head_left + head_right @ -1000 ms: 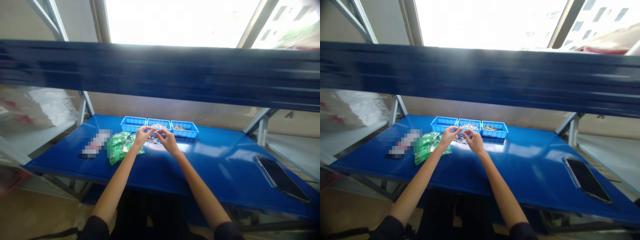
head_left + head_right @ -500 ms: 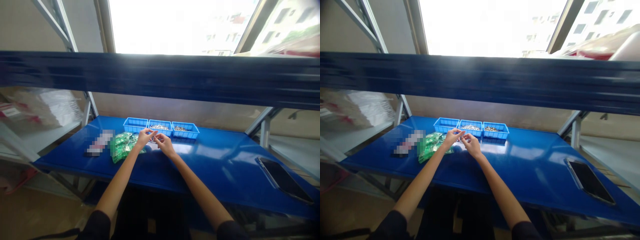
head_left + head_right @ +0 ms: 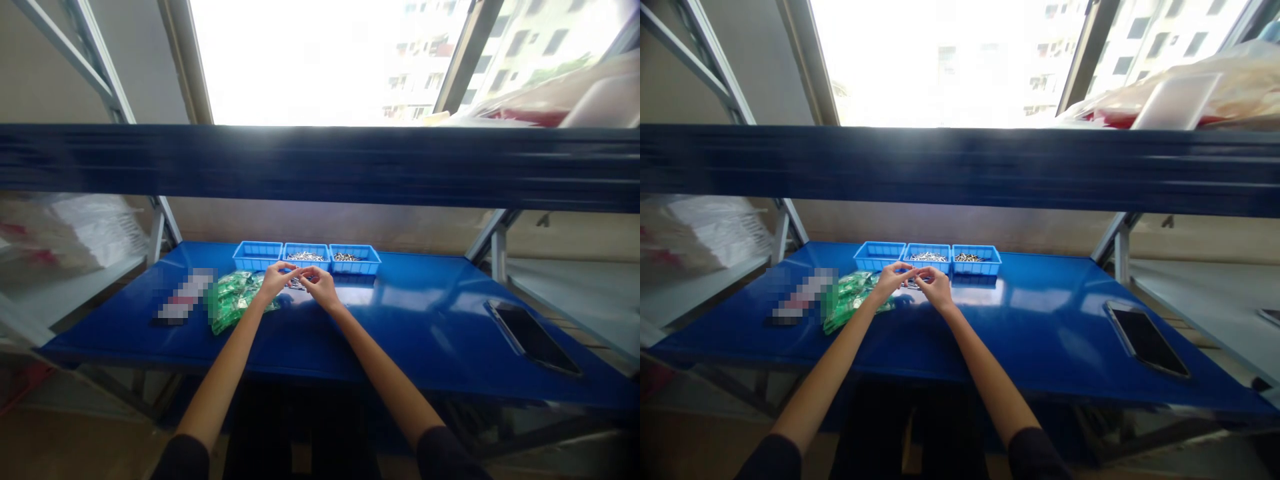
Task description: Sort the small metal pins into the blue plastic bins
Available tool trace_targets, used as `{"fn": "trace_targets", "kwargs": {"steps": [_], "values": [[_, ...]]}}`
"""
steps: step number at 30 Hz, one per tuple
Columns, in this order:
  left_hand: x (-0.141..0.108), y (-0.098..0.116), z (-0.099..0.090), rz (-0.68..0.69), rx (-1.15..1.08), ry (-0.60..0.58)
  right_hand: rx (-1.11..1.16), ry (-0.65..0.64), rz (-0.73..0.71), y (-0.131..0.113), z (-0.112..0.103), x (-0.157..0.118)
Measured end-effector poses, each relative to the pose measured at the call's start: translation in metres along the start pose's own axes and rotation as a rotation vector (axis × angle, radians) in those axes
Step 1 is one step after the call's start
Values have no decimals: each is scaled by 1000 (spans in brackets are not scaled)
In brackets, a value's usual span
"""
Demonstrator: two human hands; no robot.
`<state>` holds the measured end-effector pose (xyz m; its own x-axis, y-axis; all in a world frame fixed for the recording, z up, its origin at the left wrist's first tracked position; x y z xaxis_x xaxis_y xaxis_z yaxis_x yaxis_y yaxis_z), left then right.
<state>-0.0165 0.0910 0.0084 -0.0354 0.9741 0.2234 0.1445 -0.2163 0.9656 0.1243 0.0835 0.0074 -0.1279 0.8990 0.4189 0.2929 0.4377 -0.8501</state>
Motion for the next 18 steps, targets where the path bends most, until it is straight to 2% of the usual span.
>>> {"fn": "trace_targets", "kwargs": {"steps": [4,10,14,18], "values": [[0,-4,-1,-32,-24,56,70,-16,20,-5,2,-1],[-6,4,4,-43,-63,15,152,-106,26,-9,11,-5],[-7,9,-5,-51,-39,61,185,-54,43,-10,5,-3],[-6,11,-6,-52,-37,83,275,51,70,-11,-7,1]]}}
Point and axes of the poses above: each hand's wrist, its own x-axis towards the middle knuckle, its own z-axis out of the palm, y = z × x, the point moved 8 cm from there along x, towards the middle knuckle, and after that the axes turned 3 degrees about -x, right-handed, at the moved point
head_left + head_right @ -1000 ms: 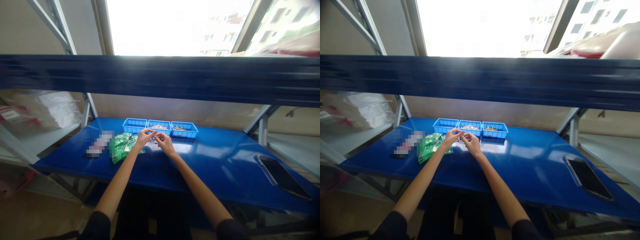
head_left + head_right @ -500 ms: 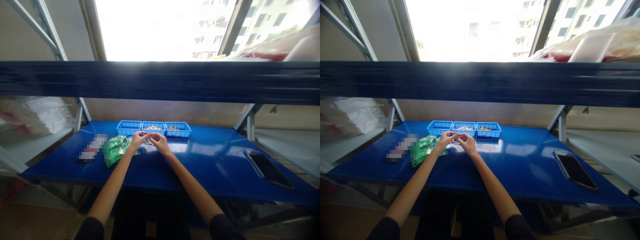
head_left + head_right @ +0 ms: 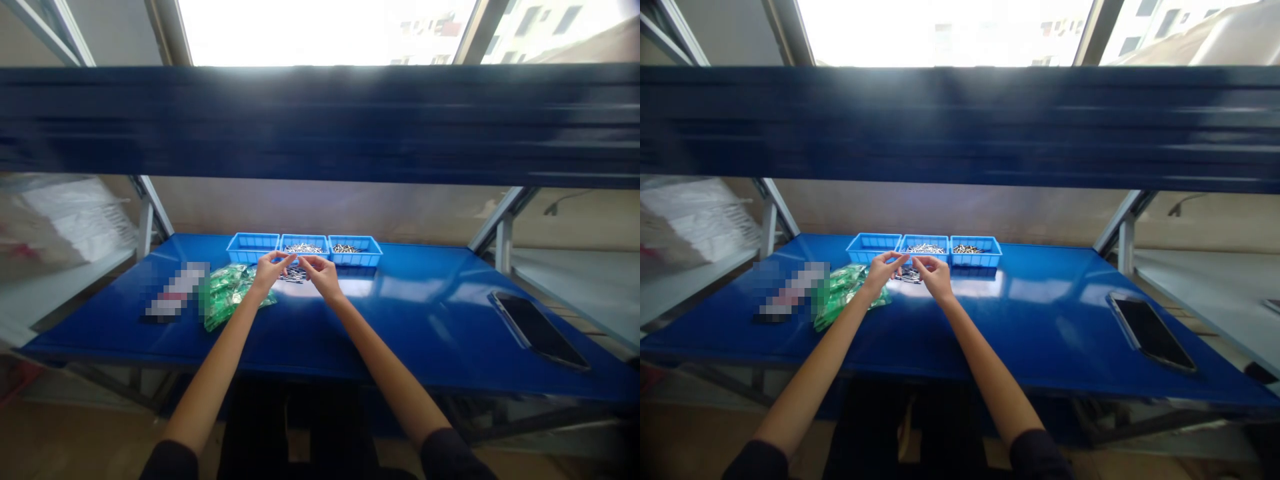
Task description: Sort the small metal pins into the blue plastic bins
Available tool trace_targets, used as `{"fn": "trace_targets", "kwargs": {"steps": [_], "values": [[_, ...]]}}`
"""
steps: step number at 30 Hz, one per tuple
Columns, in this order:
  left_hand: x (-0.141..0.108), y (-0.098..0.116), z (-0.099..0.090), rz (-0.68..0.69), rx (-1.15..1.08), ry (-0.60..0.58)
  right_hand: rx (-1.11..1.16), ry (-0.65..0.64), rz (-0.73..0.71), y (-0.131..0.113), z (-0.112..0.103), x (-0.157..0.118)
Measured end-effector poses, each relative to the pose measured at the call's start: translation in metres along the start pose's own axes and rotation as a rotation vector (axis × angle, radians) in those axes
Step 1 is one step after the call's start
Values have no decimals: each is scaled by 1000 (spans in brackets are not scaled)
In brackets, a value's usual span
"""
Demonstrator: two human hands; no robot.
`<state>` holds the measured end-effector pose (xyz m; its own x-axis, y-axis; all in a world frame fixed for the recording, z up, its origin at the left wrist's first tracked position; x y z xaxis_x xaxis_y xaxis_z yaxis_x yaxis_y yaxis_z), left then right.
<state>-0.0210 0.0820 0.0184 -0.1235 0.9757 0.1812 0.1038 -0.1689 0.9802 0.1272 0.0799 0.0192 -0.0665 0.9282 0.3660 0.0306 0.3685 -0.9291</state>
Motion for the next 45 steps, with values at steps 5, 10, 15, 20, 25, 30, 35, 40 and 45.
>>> {"fn": "trace_targets", "kwargs": {"steps": [5,10,15,20,25,30,35,40,45], "values": [[-3,-1,10,-7,0,-84,94,56,110,6,-6,1],[-4,2,8,22,-22,-86,128,6,167,10,-2,-1],[-1,3,1,57,-68,17,51,-76,150,8,11,-7],[1,3,2,96,-71,54,5,-67,173,12,10,-5],[-3,7,9,100,-27,-33,62,64,173,16,-6,3],[-2,8,4,78,-34,-37,85,175,223,28,-24,7],[2,6,-26,52,-95,245,-2,321,257,40,-48,9],[2,1,-24,39,-164,254,-29,386,239,39,-57,14],[1,-1,-15,29,-127,217,-18,56,123,27,-29,25]]}}
Point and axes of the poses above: each hand's wrist, its own x-axis towards the middle knuckle, its own z-axis out of the palm, y = z × x, the point moved 8 cm from there along x, towards the middle knuckle, and after that the axes turned 3 degrees about -x, right-handed, at the moved point
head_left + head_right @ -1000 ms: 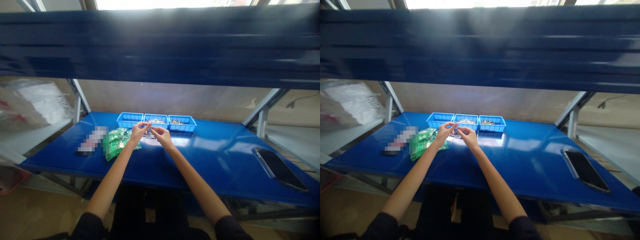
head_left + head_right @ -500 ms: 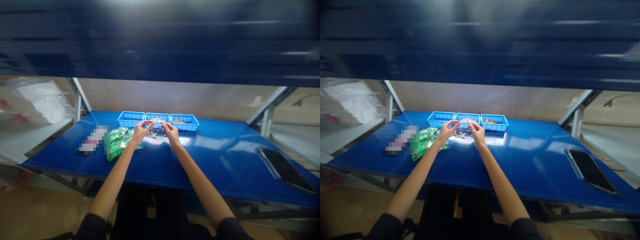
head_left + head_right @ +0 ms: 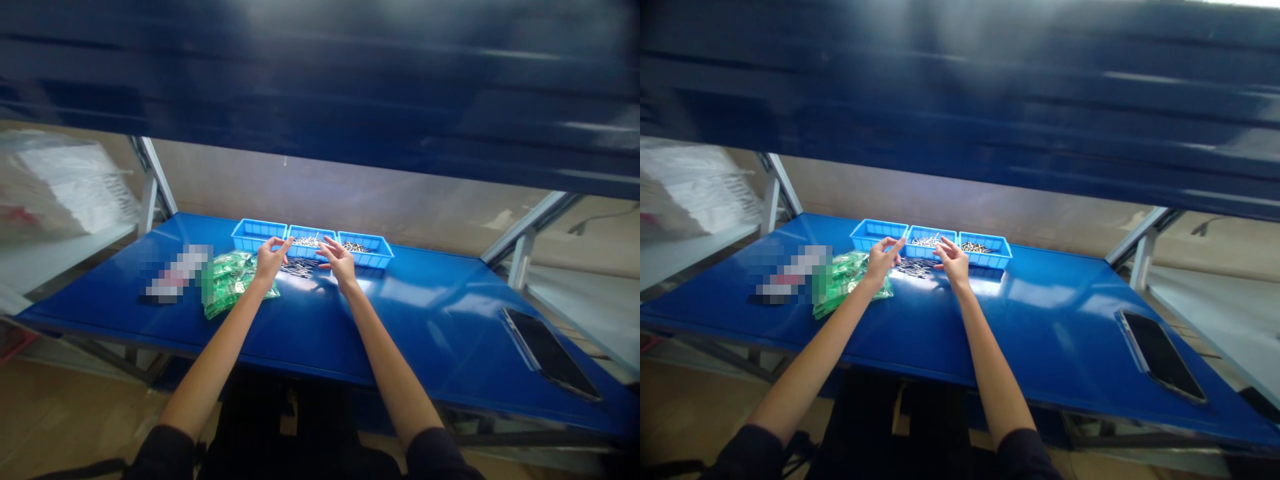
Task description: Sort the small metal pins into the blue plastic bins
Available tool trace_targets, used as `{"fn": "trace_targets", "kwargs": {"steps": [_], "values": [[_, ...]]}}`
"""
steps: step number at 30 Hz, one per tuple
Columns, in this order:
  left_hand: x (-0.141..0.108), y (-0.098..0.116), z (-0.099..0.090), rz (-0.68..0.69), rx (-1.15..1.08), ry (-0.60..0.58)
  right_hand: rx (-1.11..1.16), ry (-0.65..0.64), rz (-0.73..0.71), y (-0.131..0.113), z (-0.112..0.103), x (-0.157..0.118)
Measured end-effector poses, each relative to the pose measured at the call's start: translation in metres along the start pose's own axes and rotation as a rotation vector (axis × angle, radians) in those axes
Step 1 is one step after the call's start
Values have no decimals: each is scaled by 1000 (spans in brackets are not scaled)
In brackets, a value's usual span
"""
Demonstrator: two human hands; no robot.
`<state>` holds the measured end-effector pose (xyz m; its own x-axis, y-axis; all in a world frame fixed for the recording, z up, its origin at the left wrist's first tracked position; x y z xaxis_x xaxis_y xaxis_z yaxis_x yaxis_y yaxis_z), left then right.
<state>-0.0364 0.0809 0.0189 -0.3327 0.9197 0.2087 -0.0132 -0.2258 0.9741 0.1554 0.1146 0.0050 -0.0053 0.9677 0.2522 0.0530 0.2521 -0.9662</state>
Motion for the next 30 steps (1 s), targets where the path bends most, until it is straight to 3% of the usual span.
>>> {"fn": "trace_targets", "kwargs": {"steps": [2,7,13,18,24,30], "values": [[0,1,1,21,11,-3,-113,-39,-35,-1,4,-2],[2,2,1,94,29,-19,-509,22,-222,-13,3,-15],[5,-2,-2,130,121,9,-818,-130,-267,-9,20,-27],[2,-2,1,119,160,-1,-853,-164,-275,-8,23,-31],[-3,-3,14,48,152,-149,-837,-149,-282,-10,25,-34],[-1,-10,15,-3,121,-163,-795,-137,-292,-11,26,-35]]}}
Point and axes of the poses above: each hand's wrist, its own x-axis towards the middle knuckle, its own z-axis out of the palm, y = z × x, the point moved 8 cm from there along x, towards the middle knuckle, and after that the axes turned 3 degrees about -x, right-handed, at the moved point
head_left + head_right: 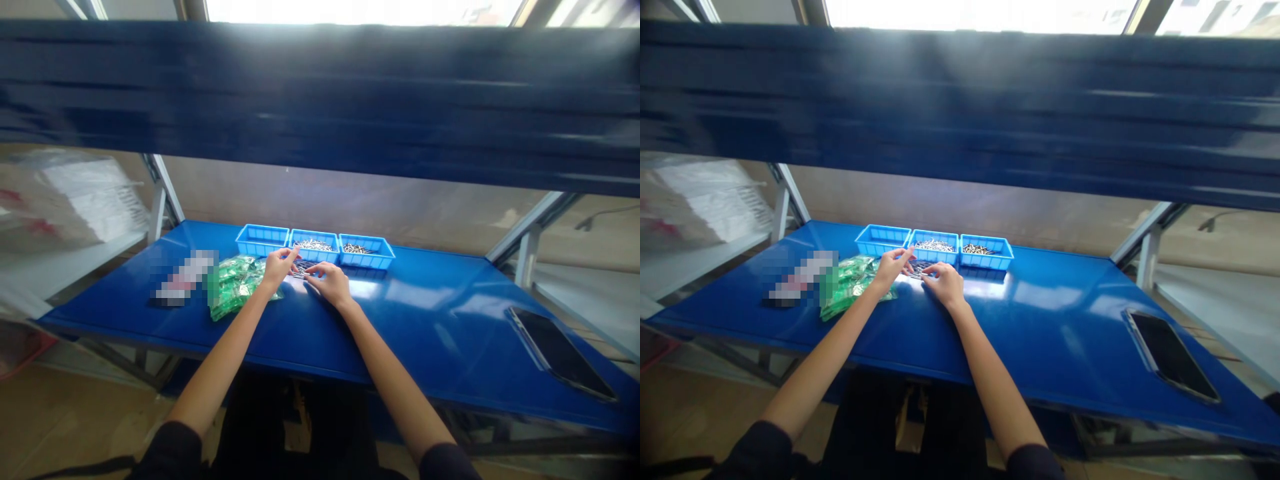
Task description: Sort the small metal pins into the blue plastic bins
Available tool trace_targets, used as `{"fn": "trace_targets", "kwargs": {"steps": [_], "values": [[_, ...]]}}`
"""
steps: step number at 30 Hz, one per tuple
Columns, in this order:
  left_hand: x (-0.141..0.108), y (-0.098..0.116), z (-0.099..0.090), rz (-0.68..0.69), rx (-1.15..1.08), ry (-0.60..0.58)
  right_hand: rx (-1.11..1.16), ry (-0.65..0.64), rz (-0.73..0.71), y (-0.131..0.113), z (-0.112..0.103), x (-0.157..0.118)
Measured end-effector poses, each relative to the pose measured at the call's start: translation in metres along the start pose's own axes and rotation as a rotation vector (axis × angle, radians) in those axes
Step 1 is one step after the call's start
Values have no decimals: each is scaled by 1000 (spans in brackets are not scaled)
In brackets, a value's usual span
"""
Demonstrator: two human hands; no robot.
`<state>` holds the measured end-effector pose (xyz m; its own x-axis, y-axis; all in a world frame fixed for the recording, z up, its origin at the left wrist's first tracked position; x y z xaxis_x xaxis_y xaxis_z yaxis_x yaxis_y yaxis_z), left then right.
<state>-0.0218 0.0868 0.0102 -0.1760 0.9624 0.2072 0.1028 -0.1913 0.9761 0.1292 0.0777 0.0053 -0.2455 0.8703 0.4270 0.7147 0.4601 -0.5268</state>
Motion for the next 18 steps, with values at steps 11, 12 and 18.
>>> {"fn": "trace_targets", "kwargs": {"steps": [11,12,18], "values": [[10,-18,-7,-29,-86,39,45,-53,-65,-9,3,2],[10,-19,-7,-30,-89,31,53,-60,-71,-9,4,2],[9,-15,-10,-32,-132,70,59,-65,-103,-8,7,3]]}}
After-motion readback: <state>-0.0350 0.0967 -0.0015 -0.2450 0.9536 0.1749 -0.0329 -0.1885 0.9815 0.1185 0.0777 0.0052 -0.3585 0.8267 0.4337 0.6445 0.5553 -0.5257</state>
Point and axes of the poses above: each hand's wrist, its own x-axis towards the middle knuckle, its own z-axis out of the palm, y = z × x, the point moved 8 cm from there along x, towards the middle knuckle, and after that the axes turned 3 degrees about -x, right-handed, at the moved point
